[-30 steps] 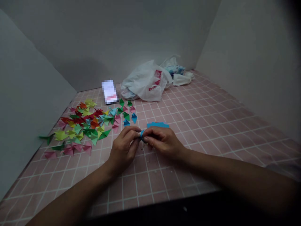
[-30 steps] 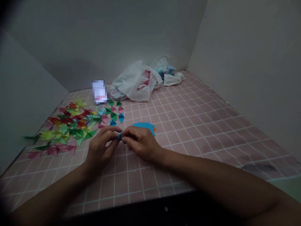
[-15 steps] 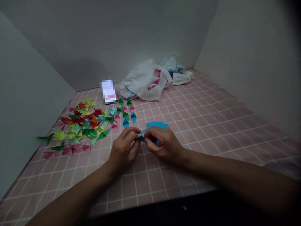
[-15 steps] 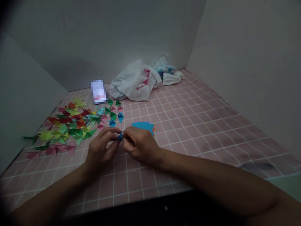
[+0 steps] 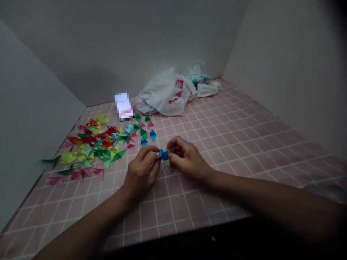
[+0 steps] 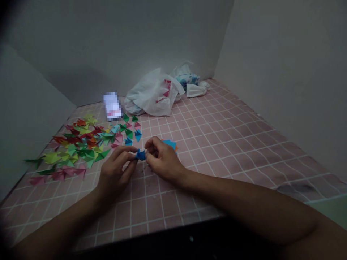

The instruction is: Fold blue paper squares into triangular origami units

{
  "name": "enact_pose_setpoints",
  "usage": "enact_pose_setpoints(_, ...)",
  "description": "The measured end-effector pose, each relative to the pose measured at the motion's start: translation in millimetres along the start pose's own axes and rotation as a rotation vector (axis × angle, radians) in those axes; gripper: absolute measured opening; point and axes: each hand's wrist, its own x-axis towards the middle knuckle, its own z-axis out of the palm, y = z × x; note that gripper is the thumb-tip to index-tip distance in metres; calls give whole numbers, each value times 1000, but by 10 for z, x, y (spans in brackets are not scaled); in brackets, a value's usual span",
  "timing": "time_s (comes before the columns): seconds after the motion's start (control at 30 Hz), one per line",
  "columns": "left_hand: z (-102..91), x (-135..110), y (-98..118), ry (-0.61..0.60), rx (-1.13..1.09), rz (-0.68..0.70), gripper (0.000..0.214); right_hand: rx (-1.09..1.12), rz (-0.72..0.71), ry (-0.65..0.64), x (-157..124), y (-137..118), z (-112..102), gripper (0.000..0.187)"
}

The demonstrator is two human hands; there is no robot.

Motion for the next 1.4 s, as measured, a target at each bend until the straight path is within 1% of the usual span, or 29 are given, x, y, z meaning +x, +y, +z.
enact_pose_setpoints(0.1, -1, 0, 13, -10, -11, -15, 18, -93, -197, -14, -28, -22, 0, 27)
enact_pose_setpoints(0.17, -1, -3, 17, -5, -24, -33, 18, -170, -368, -39, -39, -39, -5, 28)
enact_pose_setpoints(0.23, -1, -6, 20, 2, -33, -49, 17, -240, -500, -43, -39, -47, -13, 24)
enact_pose_setpoints(0.3, -3, -6, 24, 0, -38, -62, 17, -285, -559, -46, -33, -46, -20, 23)
enact_pose_setpoints(0.4, -7, 0, 29, -6, -41, -66, 17, -286, -562, -55, -21, -38, -25, 24)
enact_pose_setpoints(0.53, -11, 5, 18, -11, -43, -56, 18, -252, -514, -78, -13, -45, -26, 23)
enact_pose_setpoints(0.73, -14, -7, 3, -34, -31, -44, 18, -248, -392, -150, -24, -74, -45, 9)
enact_pose_setpoints(0.8, -16, -9, 8, -45, -39, -37, 18, -260, -363, -143, -30, -84, -48, 9)
enact_pose_setpoints(0.83, -17, -8, 13, -38, -42, -37, 18, -270, -337, -119, -32, -86, -47, 11)
enact_pose_setpoints(0.9, -19, -3, 21, 4, -42, -45, 19, -263, -234, -36, -29, -85, -42, 14)
enact_pose_setpoints(0.97, -20, 5, 26, 55, -36, -41, 20, -182, -79, 33, -16, -74, -33, 17)
enact_pose_setpoints(1.03, -18, 13, 24, 69, -20, -21, 20, -29, 40, 25, -1, -62, -22, 15)
enact_pose_setpoints(1.07, -17, 16, 21, 62, -10, -8, 20, 46, 70, 6, 5, -59, -16, 12)
enact_pose_setpoints(1.13, -13, 16, 14, 37, 2, 16, 19, 118, 68, -24, 8, -59, -8, 13)
enact_pose_setpoints(1.2, -13, 12, 12, 15, -3, 37, 18, 123, 48, -40, 3, -64, -3, 15)
enact_pose_setpoints(1.27, -17, 10, 15, 5, -30, 44, 19, 105, 59, -40, -2, -73, -5, 11)
enact_pose_setpoints(1.4, -30, 18, 15, 7, -128, -5, 20, 176, 170, -48, 6, -101, -24, 12)
